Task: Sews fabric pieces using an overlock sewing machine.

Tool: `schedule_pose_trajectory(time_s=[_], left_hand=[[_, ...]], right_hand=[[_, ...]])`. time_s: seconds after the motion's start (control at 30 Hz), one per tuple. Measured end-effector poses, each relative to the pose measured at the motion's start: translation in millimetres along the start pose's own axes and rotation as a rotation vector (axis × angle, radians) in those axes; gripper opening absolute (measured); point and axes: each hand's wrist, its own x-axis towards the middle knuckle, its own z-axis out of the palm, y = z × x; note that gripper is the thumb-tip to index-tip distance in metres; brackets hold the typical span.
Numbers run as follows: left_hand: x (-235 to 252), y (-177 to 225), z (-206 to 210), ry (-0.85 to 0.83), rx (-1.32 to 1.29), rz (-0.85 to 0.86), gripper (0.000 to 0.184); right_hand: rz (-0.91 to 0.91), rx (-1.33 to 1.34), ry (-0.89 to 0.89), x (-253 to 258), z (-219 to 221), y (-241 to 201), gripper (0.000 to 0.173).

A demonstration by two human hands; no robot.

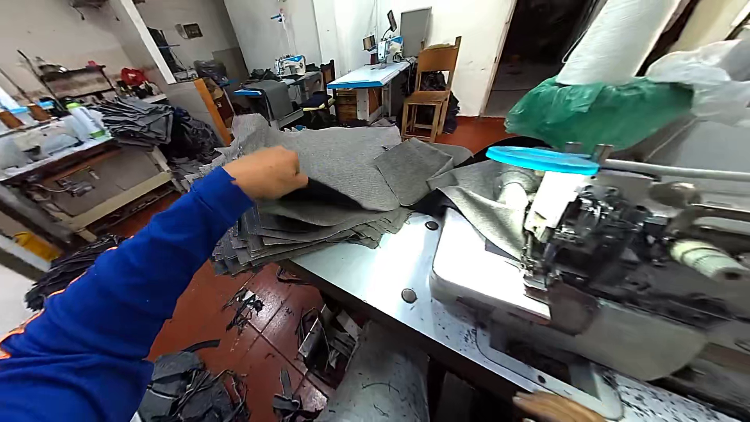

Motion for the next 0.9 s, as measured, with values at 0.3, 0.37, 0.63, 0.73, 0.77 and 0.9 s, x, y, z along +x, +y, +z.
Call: schedule_pose_trajectory(time_s=[0.3, 0.37, 0.63, 0.73, 0.77, 0.9], left_hand=[[-29, 142, 58, 0.02, -0.811, 0.492, 0.048], [-16, 173, 91, -0.008, -0.892, 0.629, 0.046], [16, 146, 186, 0.375, -0.451, 0.99, 0.049], [5, 159, 196, 0.556, -0.427, 0.81, 0.057], [5, 168, 196, 0.611, -0.403, 0.774, 0.059], [23, 191, 179, 0.685, -0.414, 0.725, 0.06]], right_hand=[[0.268, 1.003, -0.146, 68, 75, -78, 0.097], [0.592, 1.164, 0.037, 86, 95, -104, 0.041], [0.503, 0.862, 0.02, 43, 76, -62, 0.021], [0.301, 0.386, 0.05, 18, 0, -14, 0.023], [0.283, 0.083, 0.11, 11, -37, 6, 0.027], [0.489, -0.768, 0.101, -11, -194, 65, 0.029]])
